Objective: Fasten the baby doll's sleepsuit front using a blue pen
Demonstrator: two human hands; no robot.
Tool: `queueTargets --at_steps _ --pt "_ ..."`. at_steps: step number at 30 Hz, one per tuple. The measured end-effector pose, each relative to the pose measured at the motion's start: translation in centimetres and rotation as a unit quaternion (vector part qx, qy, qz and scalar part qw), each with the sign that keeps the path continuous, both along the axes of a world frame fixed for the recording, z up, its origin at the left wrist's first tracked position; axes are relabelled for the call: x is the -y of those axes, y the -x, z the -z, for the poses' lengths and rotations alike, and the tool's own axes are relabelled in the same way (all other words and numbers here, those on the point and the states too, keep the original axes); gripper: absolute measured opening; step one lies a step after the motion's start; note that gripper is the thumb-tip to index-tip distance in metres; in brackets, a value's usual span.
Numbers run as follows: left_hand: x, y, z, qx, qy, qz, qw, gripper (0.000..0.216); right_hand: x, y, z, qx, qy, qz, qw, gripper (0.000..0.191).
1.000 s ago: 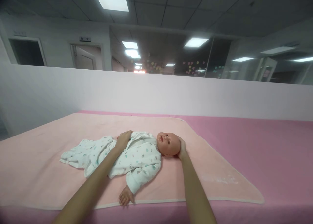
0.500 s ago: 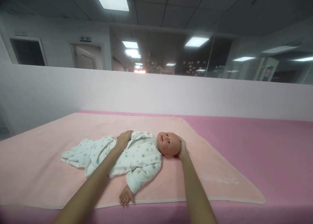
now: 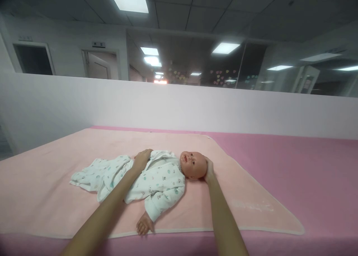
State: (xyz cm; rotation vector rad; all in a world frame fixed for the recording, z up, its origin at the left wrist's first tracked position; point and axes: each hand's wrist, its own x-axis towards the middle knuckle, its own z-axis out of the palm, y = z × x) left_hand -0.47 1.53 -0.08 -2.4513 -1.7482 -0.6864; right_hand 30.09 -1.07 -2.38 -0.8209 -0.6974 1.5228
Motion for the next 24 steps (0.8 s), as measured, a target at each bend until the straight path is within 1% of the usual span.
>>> queueTargets --at_steps 11,14,17,19,24 --pt "0.2 0.0 -0.2 0.012 0.000 0.005 1.000 0.031 0.2 0.2 -0.2 0.011 -0.010 0.009 1.000 0.039" --pt "0.1 0.1 -0.1 0.021 0.005 0.008 1.000 0.032 0.3 0.3 -0.3 0.012 -0.002 0.004 1.000 0.040" --pt "0.3 0.3 0.0 0.041 0.000 0.031 0.999 0.033 0.4 0.3 -0.3 0.007 0.020 0.005 1.000 0.040" --pt "0.6 0.4 0.0 0.059 -0.005 0.044 0.997 0.038 0.4 0.2 -0.4 0.005 0.027 0.003 1.000 0.040" --pt "1.3 0.4 -0.4 0.100 0.012 0.072 0.992 0.058 0.3 0.3 -0.4 -0.004 0.029 0.008 1.000 0.038"
